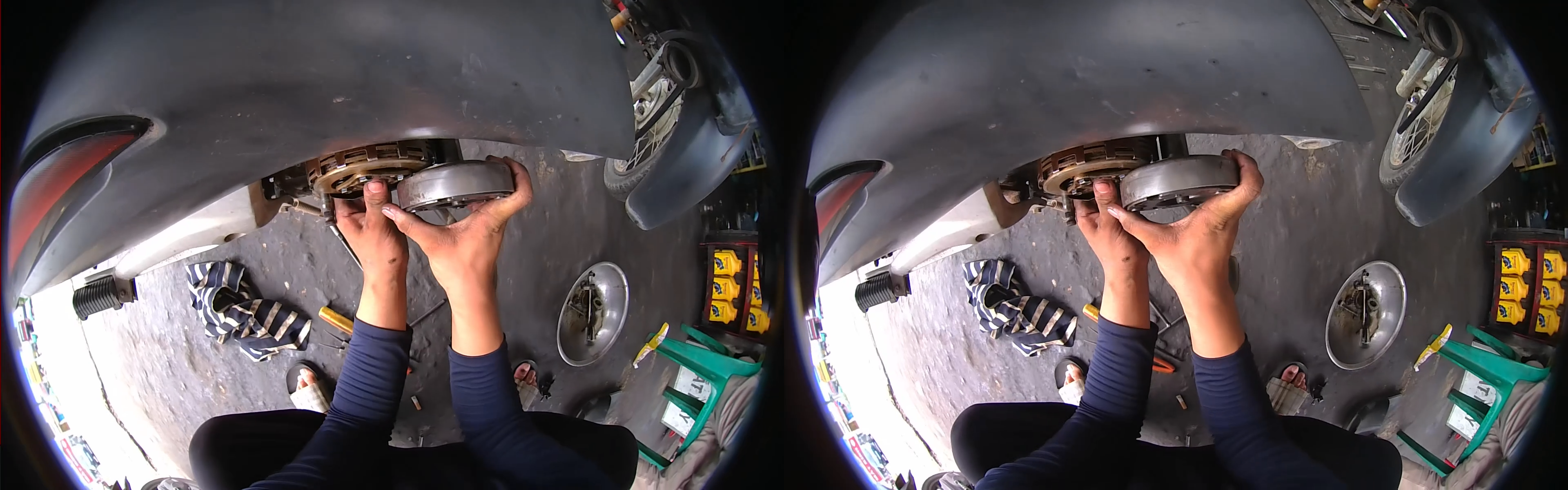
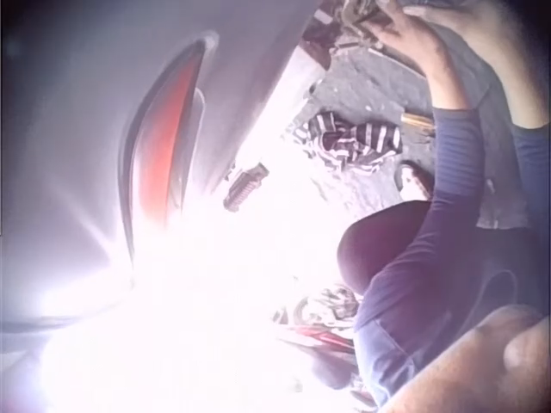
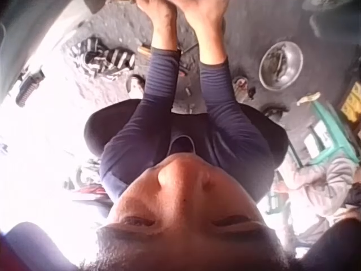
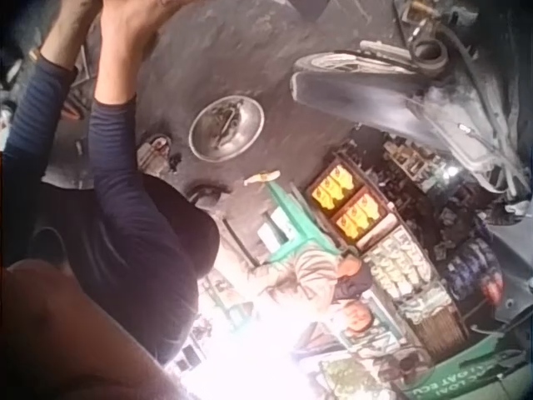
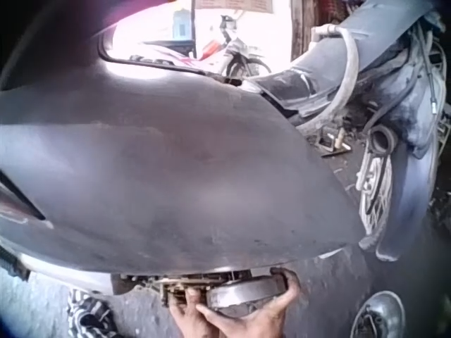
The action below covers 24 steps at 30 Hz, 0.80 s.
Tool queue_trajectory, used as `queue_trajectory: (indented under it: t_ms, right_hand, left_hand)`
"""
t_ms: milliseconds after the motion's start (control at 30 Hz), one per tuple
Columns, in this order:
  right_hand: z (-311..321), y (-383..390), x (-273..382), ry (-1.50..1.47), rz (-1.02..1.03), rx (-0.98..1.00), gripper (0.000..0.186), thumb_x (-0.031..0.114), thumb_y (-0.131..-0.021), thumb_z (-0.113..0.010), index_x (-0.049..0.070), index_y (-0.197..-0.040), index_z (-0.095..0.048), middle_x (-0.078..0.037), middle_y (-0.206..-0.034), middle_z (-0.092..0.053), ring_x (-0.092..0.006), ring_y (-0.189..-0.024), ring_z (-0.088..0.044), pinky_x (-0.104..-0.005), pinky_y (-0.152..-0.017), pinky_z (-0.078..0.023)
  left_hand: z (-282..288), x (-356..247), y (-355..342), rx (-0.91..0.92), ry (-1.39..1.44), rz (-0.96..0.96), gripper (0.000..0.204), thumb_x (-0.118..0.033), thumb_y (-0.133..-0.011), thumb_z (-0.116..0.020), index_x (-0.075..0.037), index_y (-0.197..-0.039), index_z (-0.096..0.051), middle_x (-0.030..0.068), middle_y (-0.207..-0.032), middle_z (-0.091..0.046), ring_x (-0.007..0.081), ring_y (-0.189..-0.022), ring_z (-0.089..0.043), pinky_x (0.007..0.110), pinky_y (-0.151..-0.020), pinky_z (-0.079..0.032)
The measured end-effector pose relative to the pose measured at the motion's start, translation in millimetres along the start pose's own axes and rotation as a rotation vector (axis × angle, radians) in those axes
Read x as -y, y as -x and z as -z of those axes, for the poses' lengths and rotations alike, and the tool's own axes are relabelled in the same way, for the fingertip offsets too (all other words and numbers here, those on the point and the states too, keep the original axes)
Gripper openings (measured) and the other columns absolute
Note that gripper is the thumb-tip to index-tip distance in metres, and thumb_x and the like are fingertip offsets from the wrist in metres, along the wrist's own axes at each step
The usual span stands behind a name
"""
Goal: Assembling and installing motorcycle clutch components into the engine case.
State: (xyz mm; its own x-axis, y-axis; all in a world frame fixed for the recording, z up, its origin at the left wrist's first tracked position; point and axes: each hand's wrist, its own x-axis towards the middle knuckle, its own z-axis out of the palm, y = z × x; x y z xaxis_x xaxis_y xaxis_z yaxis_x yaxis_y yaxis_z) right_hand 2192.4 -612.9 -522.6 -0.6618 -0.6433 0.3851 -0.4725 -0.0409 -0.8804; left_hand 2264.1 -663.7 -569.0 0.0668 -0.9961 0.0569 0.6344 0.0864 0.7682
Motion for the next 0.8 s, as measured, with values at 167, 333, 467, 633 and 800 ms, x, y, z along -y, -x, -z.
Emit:
queue_trajectory:
  t_ms: [167, 333, 467, 633, 800]
  right_hand:
    - [-10, 0, 13, -0.485, -0.216, 0.066, 0.114, 0.005, -0.058, -0.093, 0.006, -0.133, -0.007, -0.024, -0.129, -0.039, -0.0288, -0.111, -0.055, -0.0416, -0.094, -0.056]
    - [-11, -6, -2, -0.424, -0.032, 0.049, 0.102, 0.011, -0.059, -0.095, 0.001, -0.121, -0.015, -0.020, -0.119, -0.053, -0.0216, -0.100, -0.061, -0.0327, -0.089, -0.055]
    - [32, -9, 45, -0.707, -0.274, 0.235, 0.090, 0.037, -0.061, -0.095, -0.001, -0.120, -0.040, -0.027, -0.118, -0.055, -0.0312, -0.112, -0.058, -0.0434, -0.099, -0.046]
    - [-28, -9, 18, 0.230, 0.202, -0.385, 0.094, 0.030, -0.057, -0.096, -0.003, -0.125, -0.040, -0.023, -0.116, -0.055, -0.0336, -0.112, -0.056, -0.0434, -0.098, -0.045]
    - [-8, -11, 2, 0.304, 0.448, -0.297, 0.088, 0.025, -0.063, -0.093, 0.002, -0.129, -0.040, -0.018, -0.114, -0.055, -0.0288, -0.107, -0.057, -0.0398, -0.094, -0.047]
  left_hand:
    - [1, -7, 1, 0.001, 0.090, 0.002, 0.042, -0.018, -0.095, -0.067, 0.000, -0.129, -0.050, 0.0098, -0.120, -0.063, 0.0205, -0.106, -0.061, 0.037, -0.095, -0.051]
    - [3, 9, -12, 0.127, 0.292, 0.101, 0.042, -0.018, -0.096, -0.066, -0.003, -0.132, -0.049, 0.0062, -0.120, -0.062, 0.0178, -0.108, -0.060, 0.034, -0.098, -0.048]
    - [15, 0, -16, 0.298, 0.291, 0.105, 0.045, -0.011, -0.094, -0.067, -0.011, -0.135, -0.047, 0.0027, -0.118, -0.062, 0.0161, -0.108, -0.060, 0.038, -0.097, -0.047]
    - [18, 1, -20, 0.316, 0.416, 0.173, 0.038, -0.006, -0.096, -0.062, -0.007, -0.132, -0.052, 0.0053, -0.114, -0.065, 0.0172, -0.105, -0.062, 0.034, -0.097, -0.050]
    - [4, -9, -13, 0.262, 0.321, 0.189, 0.041, -0.005, -0.096, -0.062, -0.007, -0.135, -0.050, 0.0069, -0.122, -0.063, 0.0192, -0.111, -0.061, 0.036, -0.099, -0.049]
